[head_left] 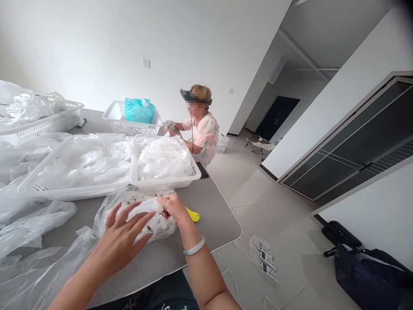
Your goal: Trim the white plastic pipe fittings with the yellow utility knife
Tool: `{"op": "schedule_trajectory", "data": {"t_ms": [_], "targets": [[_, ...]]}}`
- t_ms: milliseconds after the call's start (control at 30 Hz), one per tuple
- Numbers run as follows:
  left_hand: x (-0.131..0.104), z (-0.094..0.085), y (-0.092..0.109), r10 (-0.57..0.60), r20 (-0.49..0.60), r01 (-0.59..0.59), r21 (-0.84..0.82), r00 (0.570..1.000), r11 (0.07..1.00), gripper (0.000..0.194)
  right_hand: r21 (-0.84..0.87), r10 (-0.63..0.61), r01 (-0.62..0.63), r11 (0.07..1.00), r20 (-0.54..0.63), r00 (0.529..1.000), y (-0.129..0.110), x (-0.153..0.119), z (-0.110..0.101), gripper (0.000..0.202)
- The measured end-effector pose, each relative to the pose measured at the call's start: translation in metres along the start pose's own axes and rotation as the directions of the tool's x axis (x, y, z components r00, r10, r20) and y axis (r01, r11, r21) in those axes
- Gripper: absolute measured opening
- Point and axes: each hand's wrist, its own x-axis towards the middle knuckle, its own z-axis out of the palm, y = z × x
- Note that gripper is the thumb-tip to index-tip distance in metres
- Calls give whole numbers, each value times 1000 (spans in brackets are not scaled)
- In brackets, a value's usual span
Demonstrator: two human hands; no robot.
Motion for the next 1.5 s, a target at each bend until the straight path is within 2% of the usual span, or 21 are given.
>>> {"op": "schedule_trajectory", "data": {"t_ms": [67, 133, 267, 367, 500, 600, 733, 800, 833, 867, 900, 933, 967, 1033, 1100, 1167, 1233, 1333, 1433, 1500], "targets": [[-11, 15, -15, -114, 59, 112, 41, 992, 993, 28, -5, 6, -6, 1000, 22, 1000, 0, 0, 0, 35], [-21, 23, -29, -223, 61, 219, 64, 973, 974, 23, -7, 17, -17, 1000, 47, 999, -1, -1, -2, 37], [-29, 23, -35, -245, 166, 252, -19, 955, 968, 28, -9, 29, -29, 1000, 67, 997, -3, -5, -7, 40], [-24, 19, -27, -264, 142, 272, -39, 954, 961, 39, -19, 23, -22, 1000, 48, 999, -7, -6, -8, 45], [-17, 13, -25, -283, 120, 292, -69, 952, 954, 42, -60, -17, 16, 998, -17, 1000, -12, -4, -10, 43], [-16, 9, -30, -376, 101, 384, -80, 921, 920, 43, -119, -79, 67, 991, -100, 992, -16, -5, -17, 36], [-21, 10, -31, -449, 110, 454, -31, 887, 890, 41, -207, -241, 190, 960, -259, 935, -26, -26, -25, 28], [-22, 16, -29, -455, 126, 460, -13, 882, 888, 40, -216, -318, 264, 940, -276, 907, -32, -44, -21, 23], [-22, 20, -29, -461, 135, 467, -15, 877, 884, 44, -207, -344, 299, 932, -236, 909, -34, -52, -15, 23], [-21, 23, -28, -468, 145, 476, -27, 872, 879, 51, -182, -364, 337, 924, -145, 920, -35, -59, -7, 26], [-20, 26, -28, -472, 150, 483, -50, 869, 874, 59, -113, -400, 403, 908, 53, 915, -34, -63, 2, 27], [-18, 29, -28, -470, 147, 484, -80, 871, 872, 67, -74, -427, 446, 892, 188, 885, -33, -63, 12, 25], [-17, 31, -27, -464, 138, 480, -110, 875, 870, 74, -116, -434, 475, 872, 266, 861, -30, -60, 21, 21], [-14, 30, -27, -457, 121, 471, -141, 881, 871, 78, -372, -436, 512, 774, 271, 858, -22, -46, 34, 11], [-13, 24, -27, -453, 122, 467, -126, 883, 875, 76, -656, -378, 454, 603, 267, 887, -14, -28, 39, 14], [-14, 14, -30, -442, 142, 456, -87, 886, 886, 74, -749, -352, 405, 524, 243, 904, -10, -14, 35, 19], [-14, 2, -36, -409, 188, 427, -63, 893, 902, 67, -781, -341, 405, 476, 260, 903, -12, -8, 25, 31], [-10, -12, -47, -355, 272, 388, -78, 894, 918, 52, -733, -382, 514, 446, 364, 850, -23, -12, 8, 45], [-1, -18, -55, -373, 259, 406, -85, 891, 910, 59, -679, -445, 587, 440, 403, 800, -32, -20, -5, 53], [7, -19, -59, -380, 214, 402, -71, 900, 913, 64, -706, -470, 593, 388, 401, 786, -33, -21, -11, 64]]}}
